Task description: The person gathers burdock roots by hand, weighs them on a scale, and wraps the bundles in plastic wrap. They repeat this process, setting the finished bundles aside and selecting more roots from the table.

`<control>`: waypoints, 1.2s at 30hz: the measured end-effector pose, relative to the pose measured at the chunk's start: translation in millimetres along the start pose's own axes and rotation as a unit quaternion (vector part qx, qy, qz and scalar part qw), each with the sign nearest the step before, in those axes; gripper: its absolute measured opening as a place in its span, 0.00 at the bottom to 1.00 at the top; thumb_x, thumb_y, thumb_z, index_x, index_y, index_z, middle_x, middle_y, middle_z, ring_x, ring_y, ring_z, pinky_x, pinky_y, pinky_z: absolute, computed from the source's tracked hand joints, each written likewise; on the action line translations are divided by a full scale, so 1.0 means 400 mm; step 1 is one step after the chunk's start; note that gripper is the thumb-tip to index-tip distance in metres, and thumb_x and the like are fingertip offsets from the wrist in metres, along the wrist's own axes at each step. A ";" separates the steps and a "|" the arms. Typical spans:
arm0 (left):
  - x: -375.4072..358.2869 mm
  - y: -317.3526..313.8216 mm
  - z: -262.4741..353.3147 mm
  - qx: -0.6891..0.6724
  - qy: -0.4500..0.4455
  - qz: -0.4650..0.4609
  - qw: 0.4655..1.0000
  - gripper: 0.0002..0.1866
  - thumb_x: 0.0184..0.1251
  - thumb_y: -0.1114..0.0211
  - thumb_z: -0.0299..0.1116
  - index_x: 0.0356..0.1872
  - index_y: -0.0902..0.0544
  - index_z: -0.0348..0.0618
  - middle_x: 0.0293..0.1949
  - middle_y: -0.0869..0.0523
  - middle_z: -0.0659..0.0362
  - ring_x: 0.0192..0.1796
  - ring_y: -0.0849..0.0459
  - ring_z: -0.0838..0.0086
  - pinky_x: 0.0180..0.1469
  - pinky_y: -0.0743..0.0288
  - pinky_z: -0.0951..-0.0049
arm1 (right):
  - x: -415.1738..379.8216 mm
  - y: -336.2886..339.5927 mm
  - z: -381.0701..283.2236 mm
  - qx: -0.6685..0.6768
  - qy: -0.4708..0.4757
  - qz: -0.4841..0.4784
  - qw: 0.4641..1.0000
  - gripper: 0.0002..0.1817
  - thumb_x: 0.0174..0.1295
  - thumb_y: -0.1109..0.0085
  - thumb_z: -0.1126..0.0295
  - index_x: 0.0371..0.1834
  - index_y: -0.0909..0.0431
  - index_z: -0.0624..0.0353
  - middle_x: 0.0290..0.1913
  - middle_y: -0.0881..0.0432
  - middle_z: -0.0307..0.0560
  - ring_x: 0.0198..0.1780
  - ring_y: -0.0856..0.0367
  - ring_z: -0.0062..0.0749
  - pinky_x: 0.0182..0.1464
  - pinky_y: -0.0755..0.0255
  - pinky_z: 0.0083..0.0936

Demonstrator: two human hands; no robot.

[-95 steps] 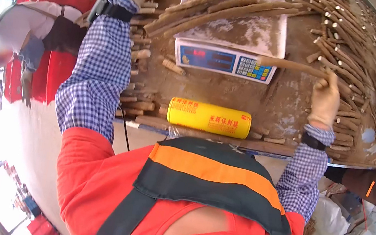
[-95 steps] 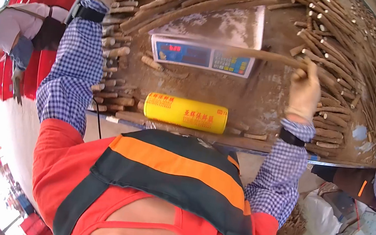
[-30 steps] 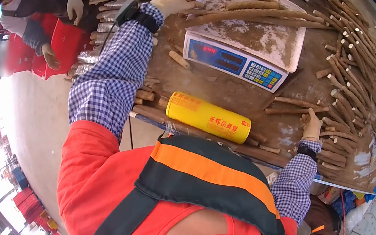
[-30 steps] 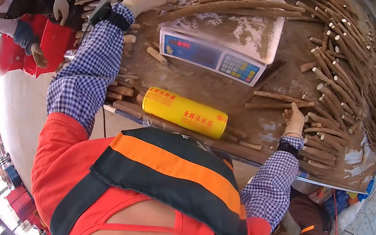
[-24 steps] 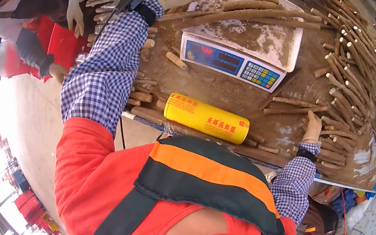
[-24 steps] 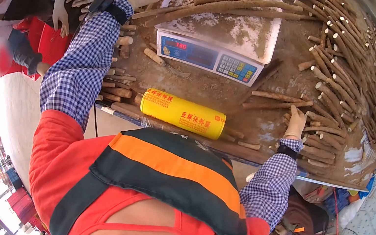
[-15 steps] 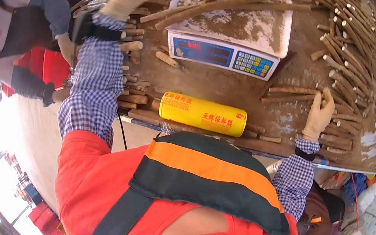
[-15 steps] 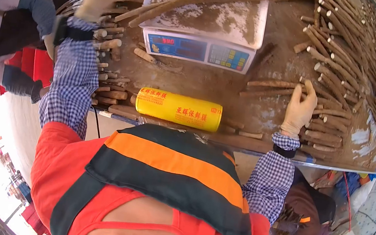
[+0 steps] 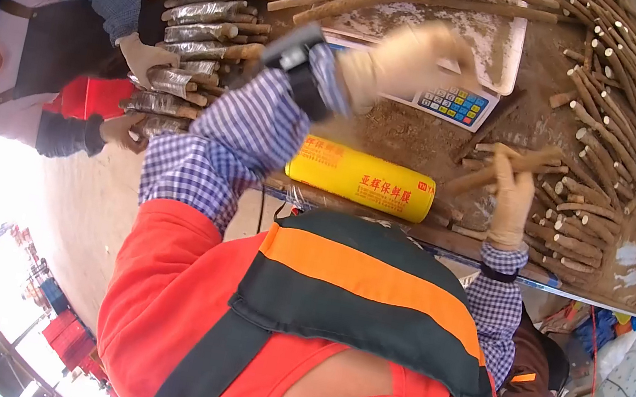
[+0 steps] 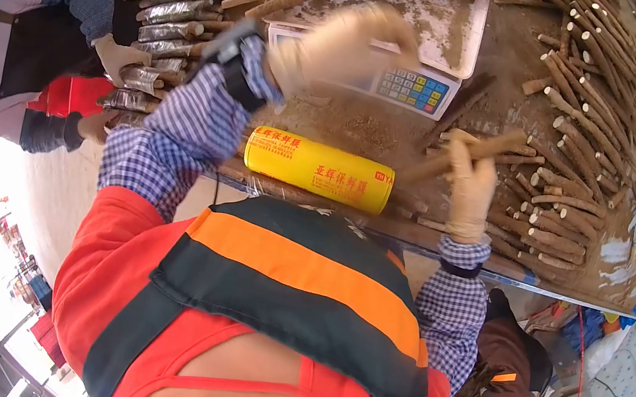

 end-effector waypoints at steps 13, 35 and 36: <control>0.161 0.228 -0.652 0.393 0.053 -0.052 0.917 0.16 0.70 0.40 0.45 0.50 0.18 0.46 0.46 0.14 0.49 0.47 0.14 0.56 0.49 0.21 0.64 | 0.037 0.228 0.336 -0.181 -0.134 0.169 0.960 0.33 0.61 0.37 0.58 0.64 0.31 0.70 0.42 0.15 0.53 0.35 0.16 0.29 0.40 0.23 0.26; 0.166 0.082 -0.334 0.310 0.085 0.024 0.947 0.18 0.69 0.40 0.47 0.50 0.16 0.46 0.50 0.16 0.46 0.54 0.20 0.53 0.58 0.29 0.59 | 0.252 -0.058 0.158 -0.394 -0.032 0.052 0.917 0.37 0.59 0.41 0.58 0.68 0.39 0.69 0.44 0.16 0.66 0.45 0.15 0.56 0.48 0.21 0.41; 0.169 0.090 -0.349 0.306 0.081 0.023 0.948 0.18 0.69 0.40 0.47 0.50 0.16 0.46 0.50 0.16 0.46 0.54 0.20 0.53 0.58 0.29 0.59 | 0.240 -0.047 0.171 -0.394 -0.019 0.013 0.919 0.36 0.61 0.42 0.54 0.67 0.37 0.66 0.48 0.17 0.65 0.48 0.17 0.57 0.51 0.23 0.40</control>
Point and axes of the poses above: each hand's wrist, its own x-axis towards the middle knuckle, its own y-axis out of the back of the hand, z = x × y, the point moved 2 cm from there along x, towards the middle knuckle
